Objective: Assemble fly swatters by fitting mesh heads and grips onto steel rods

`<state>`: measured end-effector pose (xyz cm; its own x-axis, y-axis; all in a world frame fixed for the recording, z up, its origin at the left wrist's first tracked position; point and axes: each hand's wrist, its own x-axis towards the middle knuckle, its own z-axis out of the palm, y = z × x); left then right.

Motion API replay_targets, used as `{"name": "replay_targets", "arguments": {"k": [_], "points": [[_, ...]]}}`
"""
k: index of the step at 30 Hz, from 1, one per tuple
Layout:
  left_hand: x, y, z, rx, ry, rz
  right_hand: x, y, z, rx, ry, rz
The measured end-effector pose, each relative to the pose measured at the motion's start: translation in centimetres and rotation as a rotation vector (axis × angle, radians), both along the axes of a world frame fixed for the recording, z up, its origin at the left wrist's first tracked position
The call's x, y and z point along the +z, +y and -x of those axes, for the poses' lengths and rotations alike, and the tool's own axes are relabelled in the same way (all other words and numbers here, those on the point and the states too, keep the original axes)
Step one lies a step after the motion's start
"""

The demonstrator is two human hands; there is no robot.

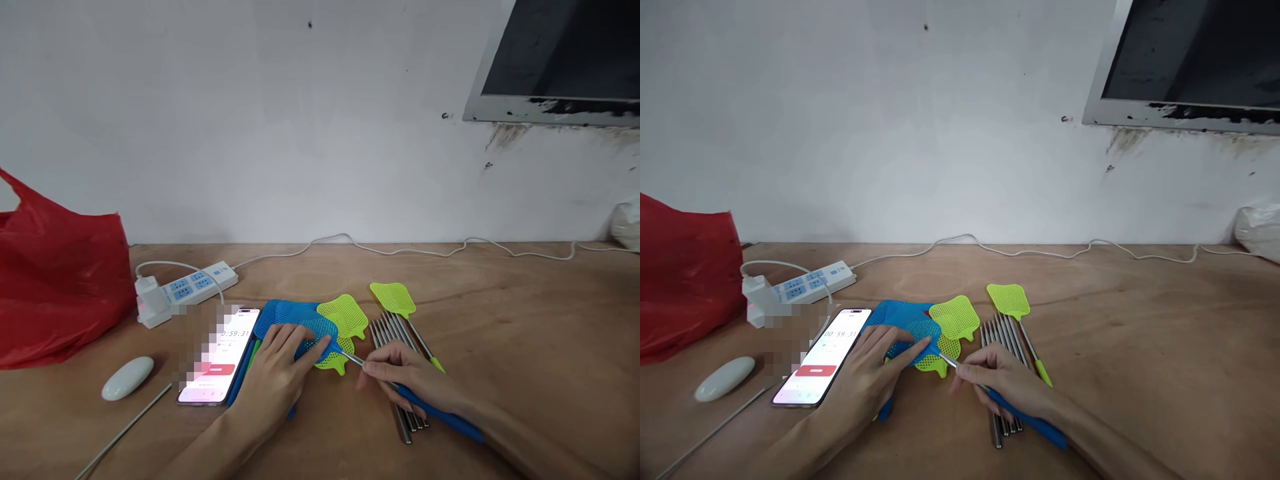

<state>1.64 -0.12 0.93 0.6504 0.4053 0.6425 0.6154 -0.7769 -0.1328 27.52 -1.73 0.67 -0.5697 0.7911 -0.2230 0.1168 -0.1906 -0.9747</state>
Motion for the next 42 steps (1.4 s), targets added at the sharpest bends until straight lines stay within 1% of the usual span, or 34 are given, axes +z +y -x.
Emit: {"name": "replay_targets", "arguments": {"k": [2, 4, 6, 9, 12, 13, 16, 19, 21, 23, 25, 27, 30, 33, 39, 42], "points": [[0.3, -0.3, -0.5, 0.069, -0.009, 0.034, 0.1, 0.2, -0.1, -0.049, 0.01, -0.04], [0.7, -0.6, -0.8, 0.107, -0.074, 0.046, 0.3, 0.4, -0.4, -0.112, 0.036, -0.09], [1.1, -0.9, -0.8, 0.093, -0.165, 0.034, 0.4, 0.4, -0.6, -0.189, 0.06, -0.093], [1.7, -1.3, -0.8, 0.022, -0.279, 0.07, 0.7, 0.3, -0.9, -0.274, 0.062, -0.023], [1.8, -1.6, -0.8, -0.056, -0.327, 0.188, 0.9, 0.6, -1.1, -0.285, 0.043, 0.076], [1.8, -1.7, -0.9, -0.056, -0.331, 0.243, 0.9, 0.7, -1.1, -0.293, 0.048, 0.107], [1.5, -2.0, -1.0, -0.082, -0.351, 0.385, 0.5, 1.3, -1.1, -0.355, 0.123, 0.156], [1.1, -2.3, -1.4, -0.135, -0.346, 0.475, 0.1, 1.6, -1.0, -0.387, 0.23, 0.182], [0.9, -2.5, -1.6, -0.164, -0.336, 0.531, 0.1, 1.5, -0.8, -0.396, 0.297, 0.176], [1.0, -2.6, -1.8, -0.189, -0.33, 0.632, 0.1, 1.4, -0.6, -0.413, 0.35, 0.14], [1.2, -2.6, -1.7, -0.201, -0.336, 0.749, 0.3, 1.2, -0.3, -0.445, 0.382, 0.09], [1.6, -2.3, -1.4, -0.198, -0.345, 0.833, 0.4, 1.0, 0.0, -0.488, 0.399, 0.057], [2.0, -1.8, -0.9, -0.176, -0.344, 0.877, 0.5, 0.9, 0.5, -0.547, 0.427, 0.078], [2.0, -1.3, -0.6, -0.126, -0.324, 0.898, 0.3, 0.9, 0.9, -0.581, 0.48, 0.105], [1.8, -1.5, -0.9, -0.155, -0.265, 0.95, -0.2, 0.7, 1.3, -0.585, 0.562, 0.138], [1.6, -1.8, -1.3, -0.122, -0.237, 0.967, -0.1, 0.5, 1.6, -0.582, 0.592, 0.163]]}}
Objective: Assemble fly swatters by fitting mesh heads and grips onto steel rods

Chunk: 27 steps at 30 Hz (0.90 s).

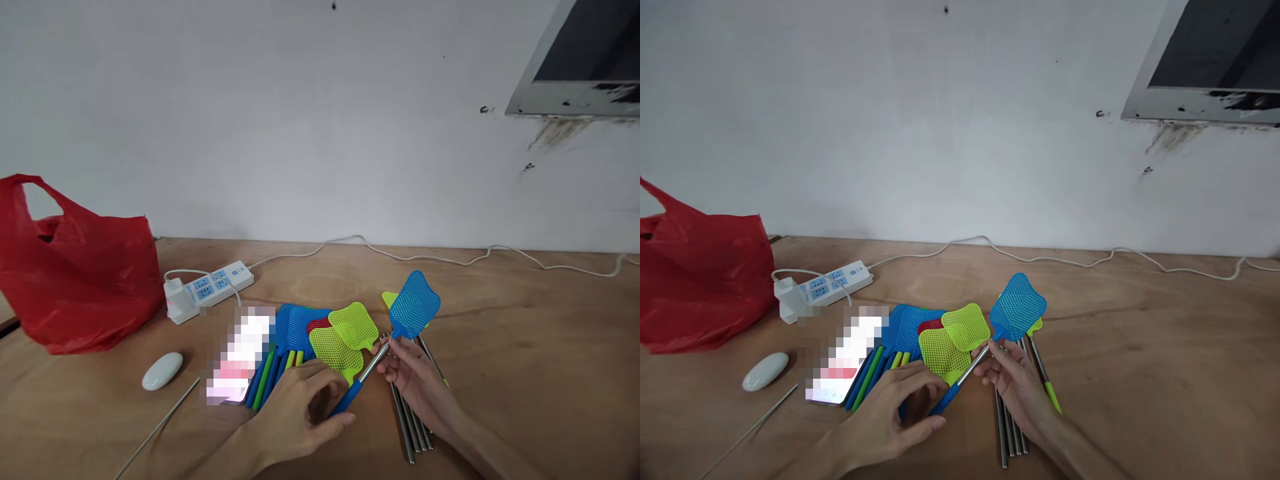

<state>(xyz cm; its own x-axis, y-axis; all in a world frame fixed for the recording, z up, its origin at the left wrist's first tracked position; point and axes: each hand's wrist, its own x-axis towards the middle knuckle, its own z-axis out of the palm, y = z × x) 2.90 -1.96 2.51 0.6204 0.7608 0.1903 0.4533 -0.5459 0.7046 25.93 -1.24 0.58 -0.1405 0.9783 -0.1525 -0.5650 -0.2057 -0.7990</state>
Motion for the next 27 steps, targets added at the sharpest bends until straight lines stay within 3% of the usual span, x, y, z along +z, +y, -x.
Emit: {"name": "replay_targets", "arguments": {"k": [7, 16, 20, 27], "points": [[-0.1, -0.5, -0.8, 0.027, 0.018, 0.142, 0.9, -0.3, 1.2, -0.002, -0.054, 0.009], [0.4, -0.7, -0.4, 0.025, 0.084, 0.055, -0.3, -0.2, 0.8, -0.143, -0.269, -0.116], [0.1, -0.7, -0.7, 0.024, 0.078, 0.093, -1.0, -0.5, 0.9, -0.105, -0.291, -0.084], [0.1, -0.4, -0.6, 0.037, 0.052, 0.131, -0.3, -0.9, 0.9, -0.017, -0.314, -0.112]]}}
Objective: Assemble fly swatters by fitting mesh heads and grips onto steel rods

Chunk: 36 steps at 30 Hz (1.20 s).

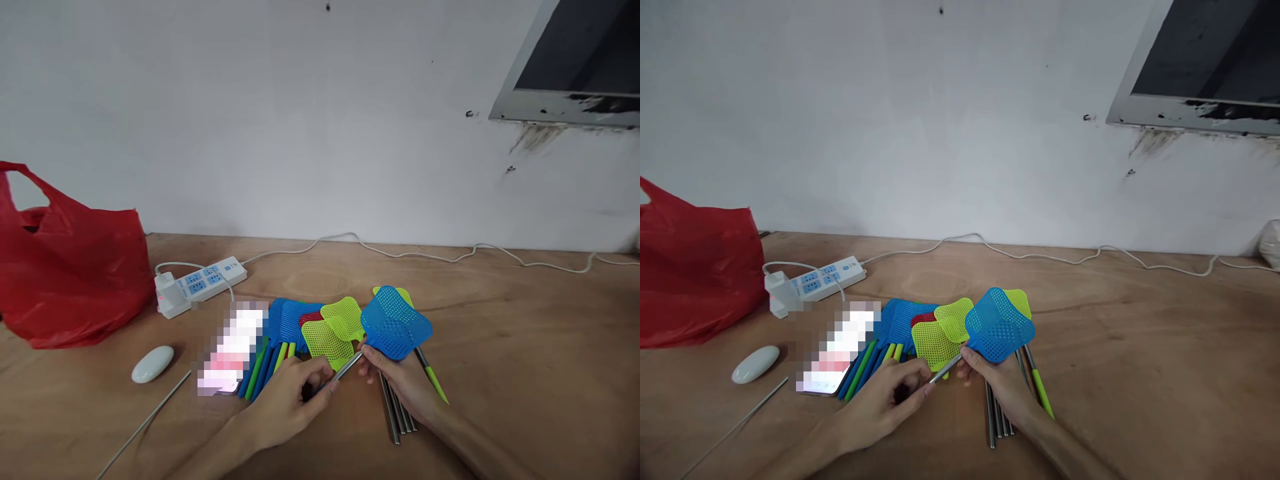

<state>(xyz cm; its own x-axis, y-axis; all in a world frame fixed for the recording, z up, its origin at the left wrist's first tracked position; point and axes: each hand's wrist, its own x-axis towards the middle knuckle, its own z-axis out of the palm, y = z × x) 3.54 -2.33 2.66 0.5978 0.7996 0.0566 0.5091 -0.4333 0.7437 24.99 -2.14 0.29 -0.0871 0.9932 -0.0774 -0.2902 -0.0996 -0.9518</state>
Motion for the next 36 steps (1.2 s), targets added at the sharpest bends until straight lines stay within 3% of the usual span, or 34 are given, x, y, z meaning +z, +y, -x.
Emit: {"name": "replay_targets", "arguments": {"k": [17, 29, 36], "points": [[0.4, 0.0, 0.1, -0.049, 0.012, -0.083, 0.8, 0.1, 0.0, -0.134, -0.158, -0.171], [0.2, 0.0, 0.6, -0.039, 0.007, -0.05, -0.6, 0.1, -0.2, -0.064, 0.01, -0.09], [1.0, 0.5, 1.1, -0.065, -0.008, -0.005, 0.5, 1.7, -1.3, -0.384, 0.177, -0.096]]}}
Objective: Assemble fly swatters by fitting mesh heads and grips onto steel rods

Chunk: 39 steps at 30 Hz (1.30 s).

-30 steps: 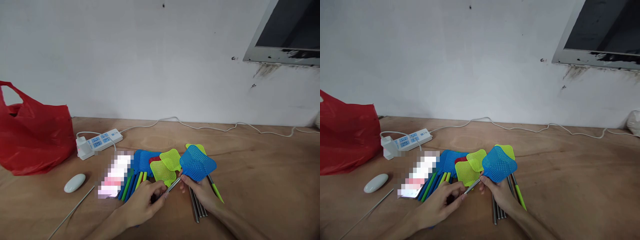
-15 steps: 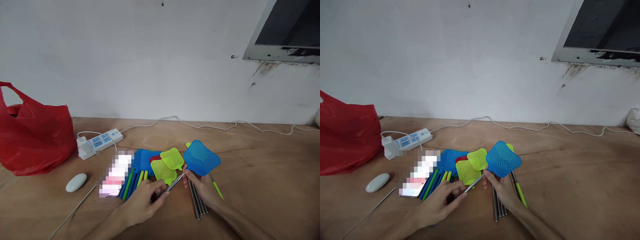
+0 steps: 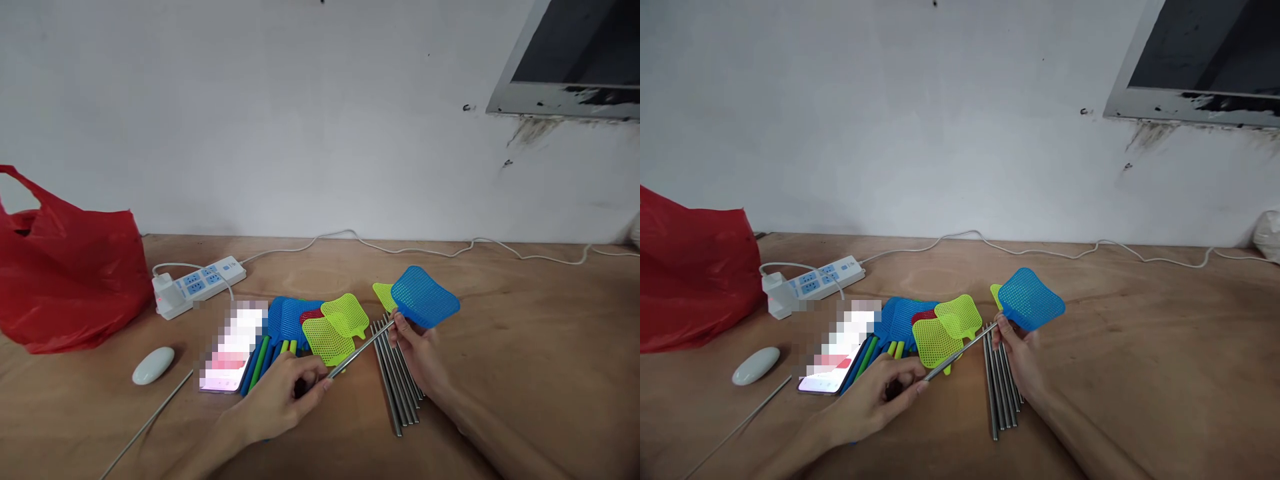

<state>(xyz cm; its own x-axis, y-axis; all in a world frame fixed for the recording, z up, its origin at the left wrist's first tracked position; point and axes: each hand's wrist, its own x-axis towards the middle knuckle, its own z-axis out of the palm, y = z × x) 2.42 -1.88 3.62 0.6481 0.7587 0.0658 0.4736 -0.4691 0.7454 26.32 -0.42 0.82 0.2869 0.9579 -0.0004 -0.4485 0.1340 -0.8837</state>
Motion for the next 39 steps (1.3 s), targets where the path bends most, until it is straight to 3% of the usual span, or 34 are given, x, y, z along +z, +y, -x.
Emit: {"name": "replay_targets", "arguments": {"k": [10, 15, 21, 27, 32, 36, 39], "points": [[0.2, 0.5, 1.2, -0.021, 0.015, 0.088, 0.3, 0.0, -0.3, 0.105, 0.072, 0.072], [0.2, 0.5, 1.3, -0.074, 0.02, 0.417, 0.2, 0.3, -0.4, 0.09, 0.109, 0.13], [0.2, 0.9, 1.6, 0.019, 0.046, 0.185, 0.0, 0.0, 0.0, 0.111, 0.046, 0.135], [-0.3, 0.4, 0.3, 0.016, 0.051, 0.17, -1.0, -1.9, 2.2, 0.46, -0.044, 0.107], [-0.2, 0.5, 0.0, 0.036, -0.017, 0.252, -0.3, -1.8, 2.2, 0.431, -0.046, 0.101], [-0.1, 0.7, 0.5, 0.03, 0.029, 0.367, 0.1, -1.6, 1.7, 0.299, -0.014, 0.077], [0.0, 0.8, 0.9, 0.014, 0.127, 0.272, 0.0, -1.5, 1.5, 0.248, 0.006, 0.078]]}}
